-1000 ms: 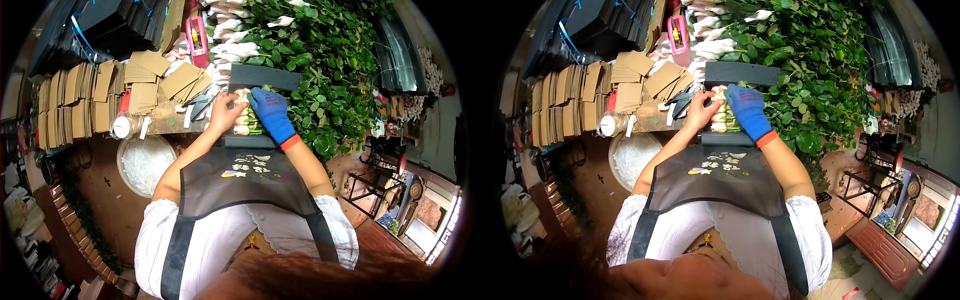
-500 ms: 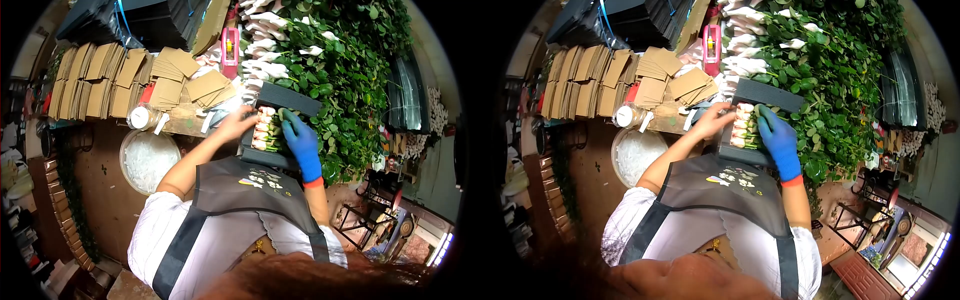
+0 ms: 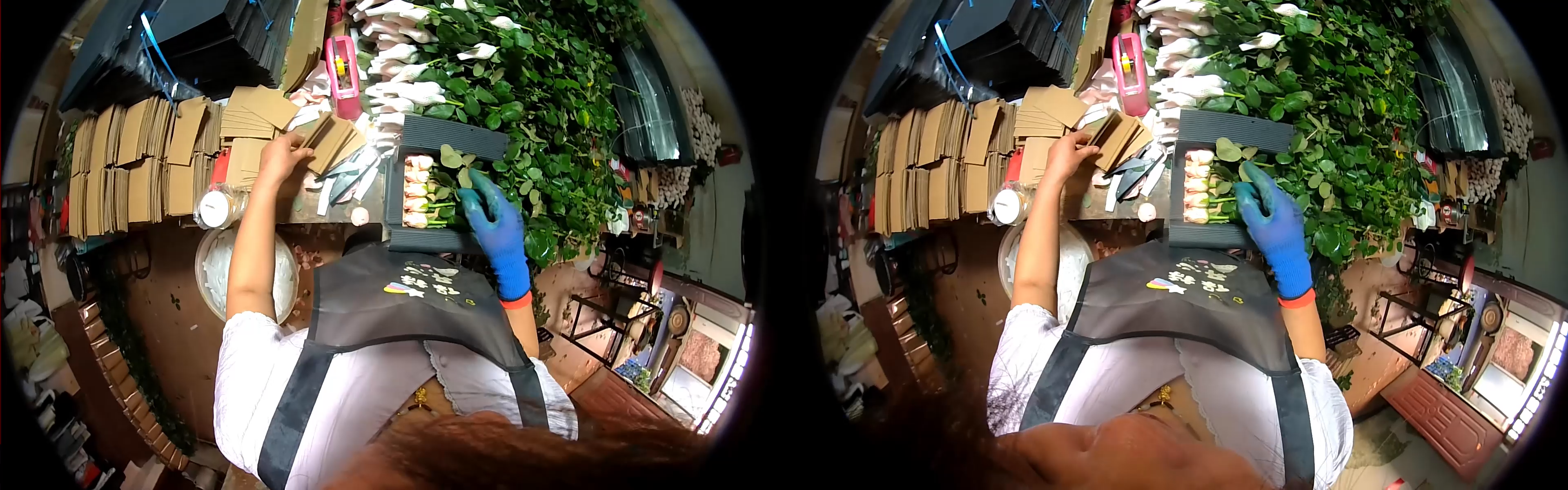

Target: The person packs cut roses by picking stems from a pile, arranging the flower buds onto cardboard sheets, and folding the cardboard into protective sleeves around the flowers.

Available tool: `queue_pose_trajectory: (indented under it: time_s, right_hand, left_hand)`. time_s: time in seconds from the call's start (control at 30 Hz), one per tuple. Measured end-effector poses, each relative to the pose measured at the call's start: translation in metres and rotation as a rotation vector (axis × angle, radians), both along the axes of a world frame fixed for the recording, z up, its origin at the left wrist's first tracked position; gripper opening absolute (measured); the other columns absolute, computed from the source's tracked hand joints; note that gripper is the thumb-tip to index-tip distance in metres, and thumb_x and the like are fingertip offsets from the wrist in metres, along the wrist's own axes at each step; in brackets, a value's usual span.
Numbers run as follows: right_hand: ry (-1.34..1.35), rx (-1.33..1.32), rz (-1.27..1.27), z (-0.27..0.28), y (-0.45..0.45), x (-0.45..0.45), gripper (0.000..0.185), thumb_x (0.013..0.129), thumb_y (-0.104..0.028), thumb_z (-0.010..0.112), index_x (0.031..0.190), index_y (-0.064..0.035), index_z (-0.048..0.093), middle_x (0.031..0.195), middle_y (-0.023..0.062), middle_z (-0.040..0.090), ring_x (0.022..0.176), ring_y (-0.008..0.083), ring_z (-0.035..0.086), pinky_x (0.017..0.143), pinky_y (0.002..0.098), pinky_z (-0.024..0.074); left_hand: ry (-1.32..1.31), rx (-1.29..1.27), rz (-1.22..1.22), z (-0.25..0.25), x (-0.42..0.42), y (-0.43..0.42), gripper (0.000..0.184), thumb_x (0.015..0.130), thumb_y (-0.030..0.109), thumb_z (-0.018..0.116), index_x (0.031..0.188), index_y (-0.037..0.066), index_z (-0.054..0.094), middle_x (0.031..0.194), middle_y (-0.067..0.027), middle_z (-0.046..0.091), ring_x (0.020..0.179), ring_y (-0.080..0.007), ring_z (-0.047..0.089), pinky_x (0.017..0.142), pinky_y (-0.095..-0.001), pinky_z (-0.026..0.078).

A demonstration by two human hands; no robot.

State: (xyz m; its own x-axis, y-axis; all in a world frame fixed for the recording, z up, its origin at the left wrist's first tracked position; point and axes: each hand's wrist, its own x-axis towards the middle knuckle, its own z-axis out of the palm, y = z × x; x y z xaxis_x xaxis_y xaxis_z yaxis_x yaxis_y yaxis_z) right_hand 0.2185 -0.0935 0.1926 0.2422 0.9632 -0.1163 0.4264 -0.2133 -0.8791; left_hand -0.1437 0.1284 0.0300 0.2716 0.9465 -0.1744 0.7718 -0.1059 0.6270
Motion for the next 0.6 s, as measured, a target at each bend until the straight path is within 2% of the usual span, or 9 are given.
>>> queue_pose_trajectory:
  time_s: [0.07, 0.13, 0.2, 0.3, 0.33, 0.4, 0.43, 0.53, 0.6]
  right_hand:
    - [-0.047, 0.010, 0.043, 0.000, 0.006, -0.010, 0.046, 0.092, -0.017, 0.067, 0.136, -0.0048, 0.060, 0.112, 0.0114, 0.073, 0.096, 0.0125, 0.068, 0.088, 0.0283, 0.0529]
    - [-0.044, 0.064, 0.066, -0.018, 0.010, -0.011, 0.046, 0.092, -0.018, 0.068, 0.136, -0.0058, 0.061, 0.113, 0.0134, 0.073, 0.098, 0.0166, 0.070, 0.089, 0.0300, 0.0533]
    - [-0.036, 0.046, 0.084, -0.016, 0.011, -0.011, 0.046, 0.092, -0.019, 0.068, 0.135, -0.0065, 0.061, 0.114, 0.0148, 0.072, 0.100, 0.0200, 0.071, 0.089, 0.0312, 0.0534]
    - [-0.101, 0.041, 0.147, -0.015, 0.015, -0.010, 0.046, 0.092, -0.020, 0.068, 0.135, -0.0073, 0.061, 0.114, 0.0160, 0.072, 0.101, 0.0229, 0.071, 0.089, 0.0323, 0.0535]
    - [-0.138, 0.042, 0.175, -0.015, 0.016, -0.007, 0.046, 0.092, -0.020, 0.068, 0.135, -0.0075, 0.061, 0.114, 0.0163, 0.071, 0.101, 0.0236, 0.071, 0.089, 0.0325, 0.0535]
    - [-0.177, 0.017, 0.237, -0.010, 0.018, -0.006, 0.046, 0.095, -0.016, 0.065, 0.138, -0.0047, 0.058, 0.118, 0.0131, 0.072, 0.106, 0.0178, 0.069, 0.093, 0.0300, 0.0516]
    - [-0.196, 0.007, 0.265, -0.008, 0.019, -0.006, 0.045, 0.097, -0.015, 0.063, 0.140, -0.0033, 0.056, 0.120, 0.0115, 0.072, 0.109, 0.0150, 0.068, 0.095, 0.0288, 0.0506]
    - [-0.113, 0.039, 0.217, -0.011, 0.019, -0.006, 0.046, 0.093, -0.020, 0.067, 0.136, -0.0080, 0.060, 0.113, 0.0155, 0.072, 0.098, 0.0227, 0.072, 0.087, 0.0321, 0.0537]
    - [-0.052, 0.037, 0.236, -0.007, 0.017, -0.007, 0.046, 0.092, -0.020, 0.067, 0.136, -0.0073, 0.060, 0.110, 0.0138, 0.073, 0.096, 0.0193, 0.071, 0.086, 0.0310, 0.0537]
  left_hand:
    - [0.041, 0.103, -0.025, -0.018, 0.002, -0.008, 0.038, 0.073, 0.025, 0.086, 0.102, 0.005, 0.072, 0.102, -0.0144, 0.068, 0.096, -0.0317, 0.066, 0.082, -0.0410, 0.052]
    - [-0.029, 0.097, 0.009, -0.021, 0.007, -0.021, 0.038, 0.071, 0.020, 0.087, 0.102, 0.005, 0.070, 0.104, -0.0138, 0.061, 0.096, -0.0335, 0.063, 0.083, -0.0414, 0.052]
    - [-0.010, 0.210, 0.062, -0.029, 0.012, -0.029, 0.048, 0.072, 0.025, 0.087, 0.112, 0.007, 0.068, 0.112, -0.0131, 0.062, 0.101, -0.0341, 0.061, 0.087, -0.0431, 0.051]
    - [0.213, 0.367, 0.099, -0.029, 0.014, -0.032, 0.060, 0.071, 0.032, 0.087, 0.122, 0.010, 0.064, 0.118, -0.0116, 0.064, 0.109, -0.0345, 0.059, 0.093, -0.0453, 0.048]
    - [0.211, 0.300, 0.100, -0.027, 0.013, -0.030, 0.063, 0.070, 0.034, 0.087, 0.124, 0.011, 0.063, 0.120, -0.0116, 0.065, 0.111, -0.0348, 0.058, 0.095, -0.0457, 0.047]
    - [0.206, 0.169, 0.101, -0.016, 0.010, -0.022, 0.068, 0.070, 0.037, 0.087, 0.128, 0.012, 0.062, 0.123, -0.0116, 0.066, 0.114, -0.0354, 0.056, 0.097, -0.0466, 0.045]
    - [0.224, 0.247, 0.078, -0.009, 0.011, -0.024, 0.069, 0.069, 0.037, 0.087, 0.129, 0.012, 0.062, 0.121, -0.0123, 0.067, 0.115, -0.0371, 0.056, 0.096, -0.0460, 0.045]
    - [0.399, 0.323, 0.138, 0.012, 0.019, -0.032, 0.071, 0.071, 0.042, 0.085, 0.131, 0.013, 0.061, 0.118, -0.0133, 0.069, 0.118, -0.0364, 0.055, 0.099, -0.0450, 0.045]
    - [0.249, 0.414, 0.219, 0.034, 0.028, -0.048, 0.077, 0.074, 0.040, 0.083, 0.137, 0.006, 0.053, 0.122, -0.0203, 0.063, 0.120, -0.0393, 0.054, 0.099, -0.0471, 0.044]
